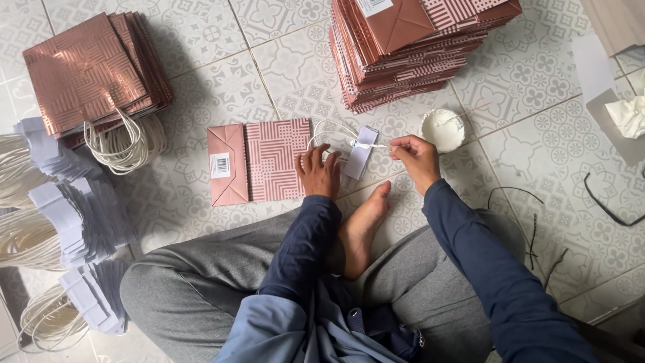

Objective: Manually assembling paper gift bags by gluing cord handles onto them using paper strips and adhesive.

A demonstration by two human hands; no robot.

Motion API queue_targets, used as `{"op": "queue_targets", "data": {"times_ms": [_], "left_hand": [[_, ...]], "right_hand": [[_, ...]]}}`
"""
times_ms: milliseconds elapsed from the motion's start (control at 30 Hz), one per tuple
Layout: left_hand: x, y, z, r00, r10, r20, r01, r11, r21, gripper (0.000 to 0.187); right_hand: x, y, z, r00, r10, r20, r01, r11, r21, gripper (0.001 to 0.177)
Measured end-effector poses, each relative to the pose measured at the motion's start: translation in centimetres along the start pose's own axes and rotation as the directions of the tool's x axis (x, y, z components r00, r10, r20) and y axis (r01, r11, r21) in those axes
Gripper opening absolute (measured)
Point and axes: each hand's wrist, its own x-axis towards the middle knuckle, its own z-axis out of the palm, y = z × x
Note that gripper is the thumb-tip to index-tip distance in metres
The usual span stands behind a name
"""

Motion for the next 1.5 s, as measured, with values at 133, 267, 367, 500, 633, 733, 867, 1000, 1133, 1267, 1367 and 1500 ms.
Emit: {"op": "queue_targets", "data": {"times_ms": [133,267,367,500,633,733,867,1000,1133,1267,1367,1500], "left_hand": [[-0.9,-1.9,1.9,0.999,-0.042,0.023,0.041,0.999,0.016,0.013],[0.5,-4.3,3.8,0.999,0.007,0.038,-0.007,1.0,0.006,0.012],[1.5,-5.8,4.2,0.997,0.072,0.032,-0.072,0.997,-0.012,0.015],[2.3,-7.8,6.1,0.987,0.151,0.051,-0.149,0.988,-0.044,0.014],[2.7,-8.2,6.5,0.982,0.17,0.081,-0.166,0.985,-0.057,0.01],[3.0,-8.2,6.2,0.98,0.173,0.096,-0.167,0.983,-0.073,0.008],[3.0,-8.1,5.6,0.977,0.183,0.111,-0.174,0.981,-0.082,0.012],[3.2,-8.1,5.3,0.975,0.196,0.103,-0.186,0.978,-0.096,0.014],[3.3,-8.3,5.5,0.975,0.2,0.092,-0.191,0.976,-0.102,0.015],[3.1,-8.5,5.7,0.974,0.202,0.1,-0.191,0.976,-0.105,0.012],[3.2,-8.3,5.8,0.975,0.205,0.083,-0.197,0.976,-0.098,0.012],[3.2,-8.4,5.6,0.974,0.217,0.063,-0.212,0.974,-0.082,0.012]], "right_hand": [[-0.4,-0.2,0.2,0.999,0.044,0.026,-0.044,0.999,0.021,0.029],[-0.2,-0.7,0.1,0.994,0.052,0.1,-0.044,0.995,-0.085,0.029],[0.2,-0.6,-0.2,0.98,-0.032,0.195,0.102,0.925,-0.365,0.027],[1.6,1.6,-0.9,0.927,-0.174,0.333,0.364,0.635,-0.682,0.02],[1.6,1.8,-0.7,0.931,-0.212,0.297,0.363,0.616,-0.699,0.021],[1.8,2.0,-0.2,0.929,-0.198,0.314,0.367,0.609,-0.703,0.023],[2.1,3.4,0.9,0.846,-0.268,0.461,0.533,0.467,-0.705,0.017],[2.4,3.9,1.6,0.778,-0.321,0.54,0.628,0.433,-0.647,0.017],[2.3,3.1,1.0,0.716,-0.378,0.587,0.698,0.4,-0.594,0.014],[2.8,2.8,0.3,0.698,-0.388,0.602,0.716,0.398,-0.573,0.016],[2.7,2.2,0.2,0.72,-0.405,0.564,0.694,0.451,-0.562,0.017],[2.4,3.7,0.2,0.698,-0.367,0.616,0.714,0.43,-0.553,0.016]]}}
